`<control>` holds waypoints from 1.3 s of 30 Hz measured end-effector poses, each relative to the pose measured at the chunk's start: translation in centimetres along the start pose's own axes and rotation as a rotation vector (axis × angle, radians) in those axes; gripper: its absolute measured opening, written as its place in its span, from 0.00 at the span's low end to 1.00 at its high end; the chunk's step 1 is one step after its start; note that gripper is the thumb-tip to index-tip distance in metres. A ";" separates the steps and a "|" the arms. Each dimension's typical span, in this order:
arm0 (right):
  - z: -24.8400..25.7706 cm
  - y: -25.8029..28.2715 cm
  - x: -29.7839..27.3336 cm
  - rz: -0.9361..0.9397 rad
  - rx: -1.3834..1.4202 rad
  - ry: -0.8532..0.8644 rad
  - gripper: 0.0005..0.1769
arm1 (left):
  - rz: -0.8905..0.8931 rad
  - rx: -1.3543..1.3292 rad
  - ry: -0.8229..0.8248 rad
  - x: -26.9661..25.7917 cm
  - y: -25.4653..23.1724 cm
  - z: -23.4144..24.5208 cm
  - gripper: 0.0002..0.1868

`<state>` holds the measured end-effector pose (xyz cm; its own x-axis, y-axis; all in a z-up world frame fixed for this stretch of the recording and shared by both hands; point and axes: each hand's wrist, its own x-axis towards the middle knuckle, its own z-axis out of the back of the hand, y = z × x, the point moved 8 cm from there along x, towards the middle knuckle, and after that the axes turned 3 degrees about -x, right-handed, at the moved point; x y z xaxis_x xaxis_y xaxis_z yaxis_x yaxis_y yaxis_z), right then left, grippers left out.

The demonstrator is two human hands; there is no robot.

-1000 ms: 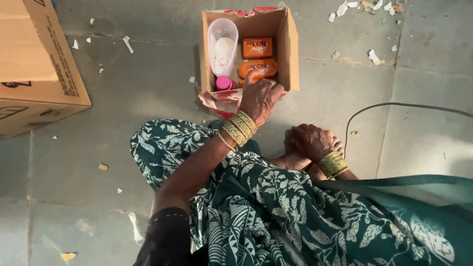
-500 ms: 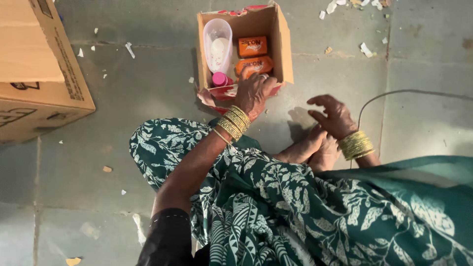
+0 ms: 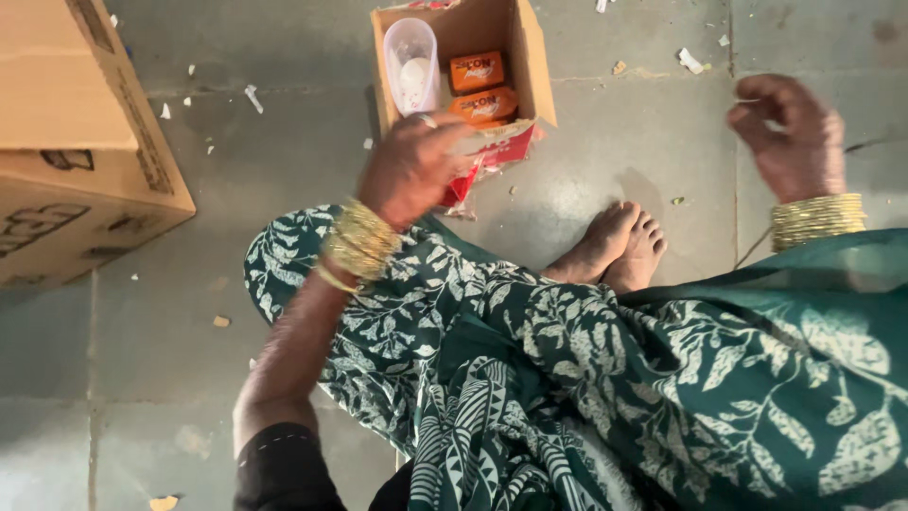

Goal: The person sits on the floor and repeatedly places orange soap bars, a white plastic scoop, and a pink bottle into a small cardboard box. The person also removes these items from the box and places them back on the floor multiple times.

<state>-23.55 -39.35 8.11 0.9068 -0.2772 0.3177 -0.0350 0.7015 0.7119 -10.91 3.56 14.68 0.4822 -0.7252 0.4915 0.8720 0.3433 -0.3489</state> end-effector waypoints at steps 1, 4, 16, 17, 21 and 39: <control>0.4 -0.3 -0.3 0.008 0.006 -0.023 0.11 | 0.078 -0.034 0.001 -1.1 1.0 2.0 0.15; 2.1 0.1 -1.3 0.009 0.101 -0.128 0.19 | 0.207 -0.042 0.096 -4.4 3.9 7.3 0.17; 6.1 15.0 -7.1 0.350 -0.122 -0.627 0.35 | 0.653 -0.227 0.340 -13.3 2.0 12.7 0.22; 5.9 15.1 -7.6 0.339 -0.091 -0.633 0.34 | 0.653 -0.233 0.345 -13.0 1.3 12.7 0.23; 5.2 15.6 -8.7 0.308 0.016 -0.658 0.33 | 0.649 -0.256 0.353 -12.2 -0.4 13.5 0.25; -1.8 19.9 -13.7 0.288 0.167 -0.551 0.29 | 0.557 -0.280 0.271 -10.7 -4.1 13.9 0.22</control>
<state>-35.90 -20.42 16.83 0.5041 -0.4210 0.7541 -0.3503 0.6985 0.6240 -18.46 18.23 21.92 0.7831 -0.6213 -0.0264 0.4270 0.5682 -0.7034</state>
